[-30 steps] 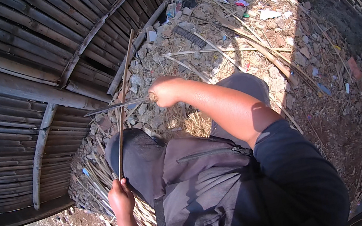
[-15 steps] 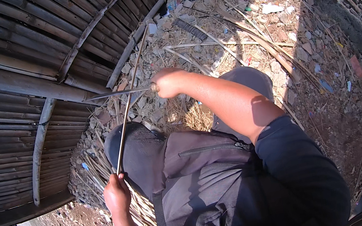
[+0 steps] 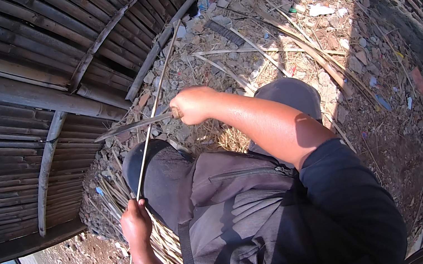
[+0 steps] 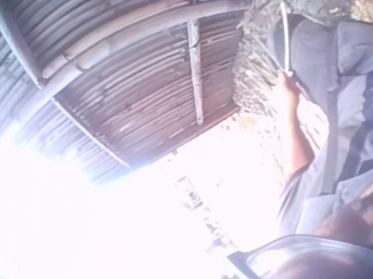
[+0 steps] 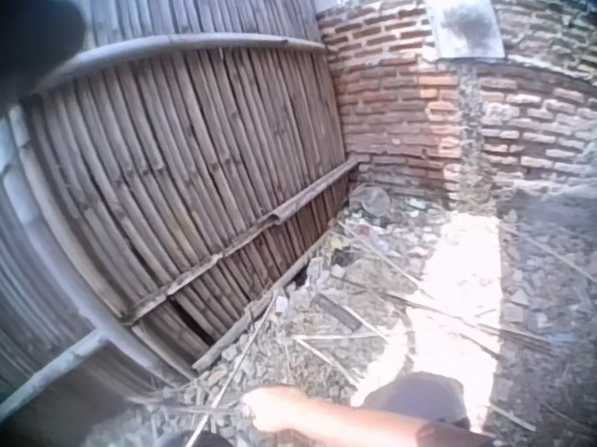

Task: The person shaves and trims bamboo sticks using a knife.

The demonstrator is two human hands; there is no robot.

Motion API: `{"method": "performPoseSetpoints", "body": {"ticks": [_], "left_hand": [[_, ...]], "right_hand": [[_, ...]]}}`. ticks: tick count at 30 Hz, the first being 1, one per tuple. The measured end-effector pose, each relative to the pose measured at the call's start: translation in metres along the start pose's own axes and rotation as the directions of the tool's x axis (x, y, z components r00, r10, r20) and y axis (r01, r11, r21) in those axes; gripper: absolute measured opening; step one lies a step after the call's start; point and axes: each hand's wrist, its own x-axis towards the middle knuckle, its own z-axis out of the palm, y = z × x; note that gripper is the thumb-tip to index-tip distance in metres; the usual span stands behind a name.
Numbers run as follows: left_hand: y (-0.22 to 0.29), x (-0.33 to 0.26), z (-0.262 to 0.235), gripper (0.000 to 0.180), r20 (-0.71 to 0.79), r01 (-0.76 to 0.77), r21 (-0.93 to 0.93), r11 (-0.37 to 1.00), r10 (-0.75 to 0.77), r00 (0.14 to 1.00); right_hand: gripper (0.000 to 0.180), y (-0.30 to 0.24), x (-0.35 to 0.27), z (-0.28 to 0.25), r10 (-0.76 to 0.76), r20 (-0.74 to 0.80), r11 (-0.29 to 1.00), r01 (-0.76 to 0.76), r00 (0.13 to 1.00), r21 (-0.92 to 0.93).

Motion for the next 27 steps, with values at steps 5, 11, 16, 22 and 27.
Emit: {"method": "performPoseSetpoints", "body": {"ticks": [5, 11, 16, 22, 27], "left_hand": [[-0.011, -0.003, 0.004, 0.032, -0.025, -0.031, -0.126, 0.992, 0.028, 0.999], [-0.002, -0.008, -0.014, 0.032, 0.019, 0.002, -0.075, 0.997, -0.001, 1.000], [0.010, -0.007, -0.009, 0.027, -0.060, 0.064, -0.155, 0.986, -0.074, 0.995], [-0.001, -0.009, 0.003, 0.032, 0.076, 0.168, -0.398, 0.902, -0.150, 0.986], [-0.017, -0.007, 0.009, 0.041, 0.221, 0.217, -0.540, 0.814, -0.111, 0.969]], "right_hand": [[0.032, 0.060, 0.023, -0.018, 0.322, -0.091, 0.916, -0.286, 0.942, 0.281], [0.034, 0.109, 0.028, -0.014, 0.476, -0.328, 0.859, -0.351, 0.816, 0.373], [0.034, 0.035, 0.010, -0.012, 0.254, -0.232, 0.954, -0.203, 0.939, 0.220], [0.023, 0.001, 0.000, 0.001, -0.099, -0.095, 0.995, 0.100, 0.991, 0.003], [0.032, 0.032, 0.015, 0.005, 0.110, -0.135, 0.983, -0.088, 0.985, 0.161]]}}
